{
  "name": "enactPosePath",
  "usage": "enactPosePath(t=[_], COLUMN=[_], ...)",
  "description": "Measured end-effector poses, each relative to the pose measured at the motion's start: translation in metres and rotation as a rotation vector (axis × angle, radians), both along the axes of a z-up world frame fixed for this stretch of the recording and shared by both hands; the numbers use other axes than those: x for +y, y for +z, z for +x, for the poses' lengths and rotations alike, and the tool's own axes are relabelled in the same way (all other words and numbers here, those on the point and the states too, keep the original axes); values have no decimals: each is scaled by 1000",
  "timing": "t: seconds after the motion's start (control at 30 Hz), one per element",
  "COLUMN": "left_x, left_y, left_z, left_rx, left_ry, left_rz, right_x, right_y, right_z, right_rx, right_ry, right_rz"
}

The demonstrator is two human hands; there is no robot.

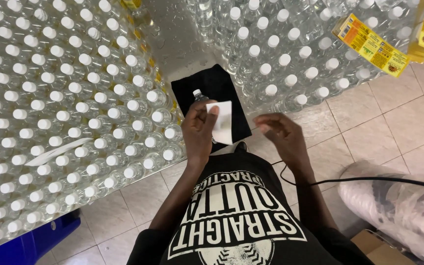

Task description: The person stands in a storage area and repeatedly picks up clear plastic bottles from a large stack. They place each bottle on a black mat, apply a yellow label around its body, and then move the labeled bottle to a separate stack. The process is repeated for several bottles throughout the video.

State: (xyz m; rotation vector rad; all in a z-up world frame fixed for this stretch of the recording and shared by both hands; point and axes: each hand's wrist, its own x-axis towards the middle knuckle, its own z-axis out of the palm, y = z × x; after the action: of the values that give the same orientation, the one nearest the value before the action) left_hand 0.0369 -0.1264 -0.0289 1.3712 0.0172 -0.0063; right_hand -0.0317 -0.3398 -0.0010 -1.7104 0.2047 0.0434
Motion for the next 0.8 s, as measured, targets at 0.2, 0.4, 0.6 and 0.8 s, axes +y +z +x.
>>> enactPosePath(t=[0.2, 0.4, 0.6, 0.8], left_x=[-16, -6, -16, -23], left_y=[18, 4, -1, -3], left_z=[-16, -26, -44, -44], left_rx=[-113, -264, -101, -140], left_ry=[-241, -117, -339, -393], left_rz=[66, 257, -154, -115], right_x=[6, 12, 29, 52], right_y=[-7, -24, -24, -22], right_z=[9, 6, 7, 9], right_rx=[-123, -87, -157, -314], right_ry=[-6, -157, -276, -174], right_rz=[-77, 132, 166, 52])
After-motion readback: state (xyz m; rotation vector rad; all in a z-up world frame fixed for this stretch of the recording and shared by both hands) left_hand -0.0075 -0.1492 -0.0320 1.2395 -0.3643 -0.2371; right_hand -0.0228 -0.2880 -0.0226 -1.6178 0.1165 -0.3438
